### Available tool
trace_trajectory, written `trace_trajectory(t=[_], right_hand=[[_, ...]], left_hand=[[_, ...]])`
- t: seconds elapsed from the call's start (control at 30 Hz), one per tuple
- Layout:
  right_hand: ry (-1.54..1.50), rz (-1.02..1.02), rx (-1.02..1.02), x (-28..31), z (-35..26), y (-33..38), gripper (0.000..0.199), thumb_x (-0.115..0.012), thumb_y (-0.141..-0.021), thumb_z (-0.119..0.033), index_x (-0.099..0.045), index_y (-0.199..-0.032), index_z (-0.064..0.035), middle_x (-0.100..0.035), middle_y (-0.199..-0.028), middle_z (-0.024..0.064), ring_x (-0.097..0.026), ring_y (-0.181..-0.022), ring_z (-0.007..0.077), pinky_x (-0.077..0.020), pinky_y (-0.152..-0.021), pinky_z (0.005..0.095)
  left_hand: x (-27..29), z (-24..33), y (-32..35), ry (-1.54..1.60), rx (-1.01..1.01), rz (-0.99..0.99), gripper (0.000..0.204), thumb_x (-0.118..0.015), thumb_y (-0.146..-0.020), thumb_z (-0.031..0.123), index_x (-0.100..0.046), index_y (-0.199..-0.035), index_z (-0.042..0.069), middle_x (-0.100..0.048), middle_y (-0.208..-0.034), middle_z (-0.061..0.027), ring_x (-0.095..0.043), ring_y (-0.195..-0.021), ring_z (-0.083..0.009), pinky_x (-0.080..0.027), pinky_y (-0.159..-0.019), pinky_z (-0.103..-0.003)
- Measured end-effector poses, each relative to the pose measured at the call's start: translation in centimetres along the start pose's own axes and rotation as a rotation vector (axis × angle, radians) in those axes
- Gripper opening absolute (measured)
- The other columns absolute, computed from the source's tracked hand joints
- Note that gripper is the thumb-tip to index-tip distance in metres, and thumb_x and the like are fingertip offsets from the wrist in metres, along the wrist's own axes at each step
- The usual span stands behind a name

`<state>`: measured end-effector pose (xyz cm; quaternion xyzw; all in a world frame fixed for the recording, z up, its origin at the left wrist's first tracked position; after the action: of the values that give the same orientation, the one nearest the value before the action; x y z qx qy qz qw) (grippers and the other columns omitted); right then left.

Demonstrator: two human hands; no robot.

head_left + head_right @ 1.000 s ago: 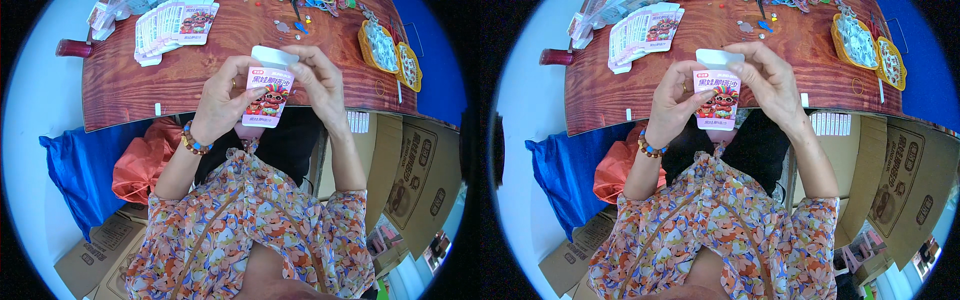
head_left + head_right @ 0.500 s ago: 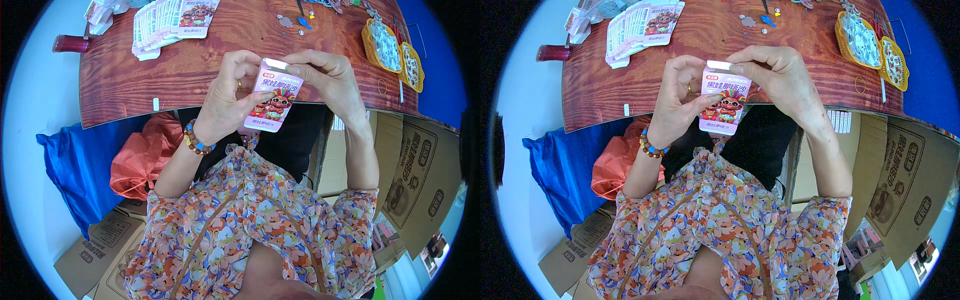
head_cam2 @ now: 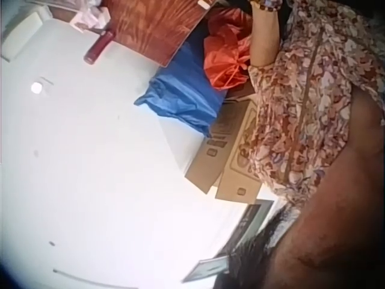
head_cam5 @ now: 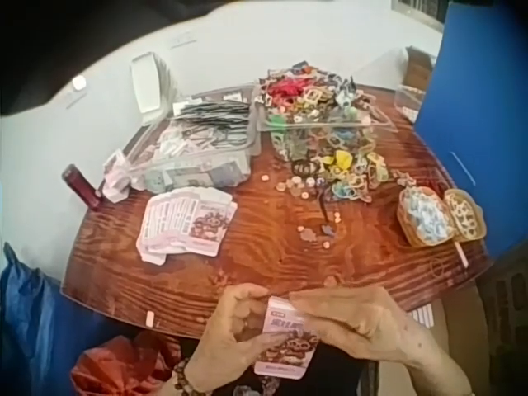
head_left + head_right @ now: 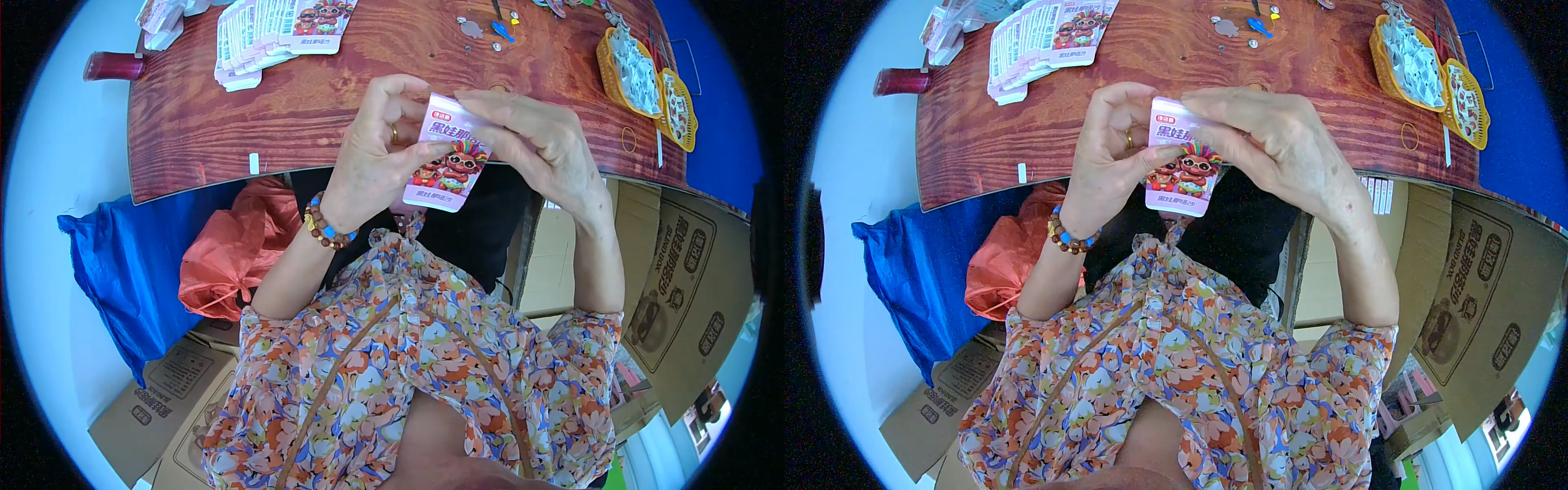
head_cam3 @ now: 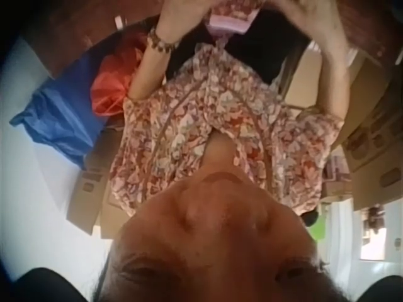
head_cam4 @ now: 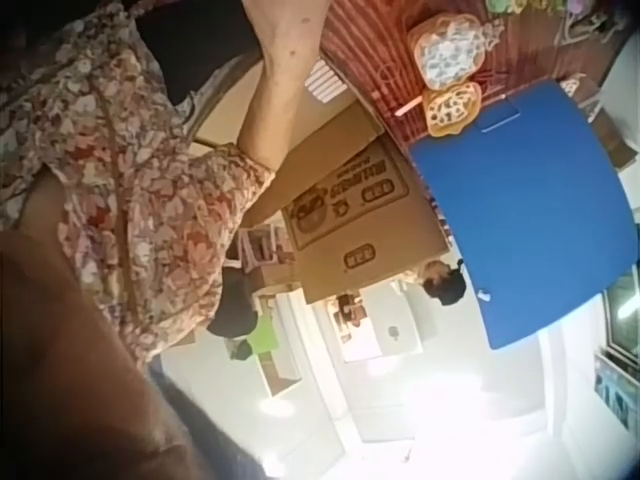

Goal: Packaging small toys and trinkets into individual pink bags.

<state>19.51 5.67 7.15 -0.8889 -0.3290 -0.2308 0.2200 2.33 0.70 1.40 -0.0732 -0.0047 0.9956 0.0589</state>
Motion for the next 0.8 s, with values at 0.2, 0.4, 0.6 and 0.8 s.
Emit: trace_trajectory(t=[0.2, 0.4, 0.6, 0.8], right_hand=[[0.118, 0.029, 0.098, -0.8, 1.1, 1.5, 0.033, -0.068, -0.087, -0.002, -0.067, -0.121, -0.0005, -0.07, -0.119, 0.0125, -0.069, -0.105, 0.0237, -0.0539, -0.095, 0.0345], [-0.096, 0.091, -0.08, -0.7, 2.9, 2.1, 0.03, -0.068, -0.087, 0.0, -0.069, -0.117, -0.0007, -0.07, -0.117, 0.0114, -0.067, -0.109, 0.0233, -0.0557, -0.092, 0.0332], [-0.14, 0.02, -0.023, -0.3, 3.3, 1.5, 0.027, -0.067, -0.087, 0.002, -0.07, -0.114, 0.0005, -0.07, -0.115, 0.0125, -0.067, -0.107, 0.0224, -0.0562, -0.089, 0.0305], [-0.4, 0.147, -0.179, -0.9, 4.2, 1.5, 0.027, -0.069, -0.086, 0.002, -0.07, -0.112, 0.0018, -0.07, -0.114, 0.0131, -0.068, -0.104, 0.0212, -0.055, -0.09, 0.0298]], left_hand=[[-0.7, 0.1, 0.2, -0.009, 0.038, -0.071, 0.05, -0.069, -0.088, -0.001, -0.05, -0.134, 0.006, -0.067, -0.112, -0.0101, -0.066, -0.1, -0.0126, -0.055, -0.085, -0.028], [-0.6, -0.4, -0.1, -0.077, 0.024, -0.028, 0.043, -0.069, -0.088, -0.001, -0.055, -0.128, 0.004, -0.068, -0.11, -0.0086, -0.067, -0.096, -0.0127, -0.057, -0.082, -0.028], [-0.5, -0.9, -0.2, -0.076, -0.003, -0.063, 0.039, -0.07, -0.088, -0.001, -0.055, -0.124, 0.004, -0.067, -0.106, -0.0072, -0.067, -0.093, -0.0106, -0.057, -0.078, -0.027], [-0.3, -0.9, -0.8, 0.043, 0.043, -0.053, 0.046, -0.07, -0.088, -0.001, -0.055, -0.131, 0.005, -0.065, -0.114, -0.0087, -0.066, -0.1, -0.0133, -0.056, -0.084, -0.028]])
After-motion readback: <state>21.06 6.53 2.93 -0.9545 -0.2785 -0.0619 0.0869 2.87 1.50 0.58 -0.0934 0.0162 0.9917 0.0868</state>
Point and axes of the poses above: each hand's wrist, its own y-axis away from the middle knuckle, its own x-axis out of the back of the hand, z = x × y, the point moved 5 cm from there along -y, towards the middle knuckle
